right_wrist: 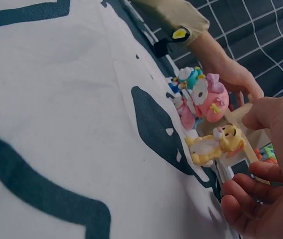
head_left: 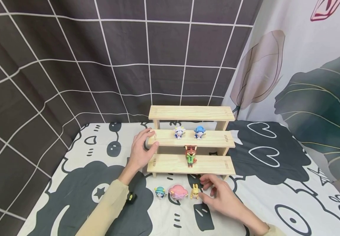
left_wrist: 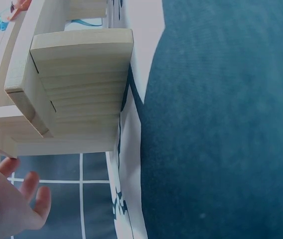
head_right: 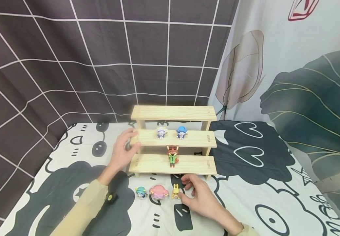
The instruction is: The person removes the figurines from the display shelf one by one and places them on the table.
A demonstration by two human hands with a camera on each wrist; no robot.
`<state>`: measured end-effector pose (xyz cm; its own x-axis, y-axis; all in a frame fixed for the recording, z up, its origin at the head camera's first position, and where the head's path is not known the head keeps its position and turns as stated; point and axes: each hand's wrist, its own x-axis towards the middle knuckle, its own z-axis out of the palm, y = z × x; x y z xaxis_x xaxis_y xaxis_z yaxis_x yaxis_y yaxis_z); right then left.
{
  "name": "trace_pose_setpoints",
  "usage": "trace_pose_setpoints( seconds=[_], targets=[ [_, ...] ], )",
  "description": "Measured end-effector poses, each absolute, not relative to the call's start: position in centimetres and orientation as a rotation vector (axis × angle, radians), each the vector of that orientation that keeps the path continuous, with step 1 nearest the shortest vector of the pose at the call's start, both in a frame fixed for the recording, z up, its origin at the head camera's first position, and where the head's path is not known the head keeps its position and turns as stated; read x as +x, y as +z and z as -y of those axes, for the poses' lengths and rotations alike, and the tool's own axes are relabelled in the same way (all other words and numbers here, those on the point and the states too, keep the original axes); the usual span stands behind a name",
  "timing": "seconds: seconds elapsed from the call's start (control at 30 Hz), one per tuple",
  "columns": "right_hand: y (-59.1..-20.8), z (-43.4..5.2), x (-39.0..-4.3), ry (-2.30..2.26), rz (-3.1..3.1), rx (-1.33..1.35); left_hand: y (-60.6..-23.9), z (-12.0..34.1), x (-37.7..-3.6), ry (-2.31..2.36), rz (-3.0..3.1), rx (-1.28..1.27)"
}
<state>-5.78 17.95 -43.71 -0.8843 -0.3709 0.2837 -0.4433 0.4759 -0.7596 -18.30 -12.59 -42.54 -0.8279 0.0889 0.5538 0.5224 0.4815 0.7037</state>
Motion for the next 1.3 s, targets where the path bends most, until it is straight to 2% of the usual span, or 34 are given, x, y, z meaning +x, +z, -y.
trace_pose_setpoints(
  seconds=[0.6, 1.3],
  targets=[
    [-41.3, -19.4, -7.3, 1.372, 2.541, 0.758, -42.4, 12.6, -18.3, -1.303, 2.286, -0.507],
    [-38.1, -20.1, -10.4, 1.336, 2.457, 0.652, -42.4, 12.5, -18.2, -1.306, 2.269, -0.516]
  ],
)
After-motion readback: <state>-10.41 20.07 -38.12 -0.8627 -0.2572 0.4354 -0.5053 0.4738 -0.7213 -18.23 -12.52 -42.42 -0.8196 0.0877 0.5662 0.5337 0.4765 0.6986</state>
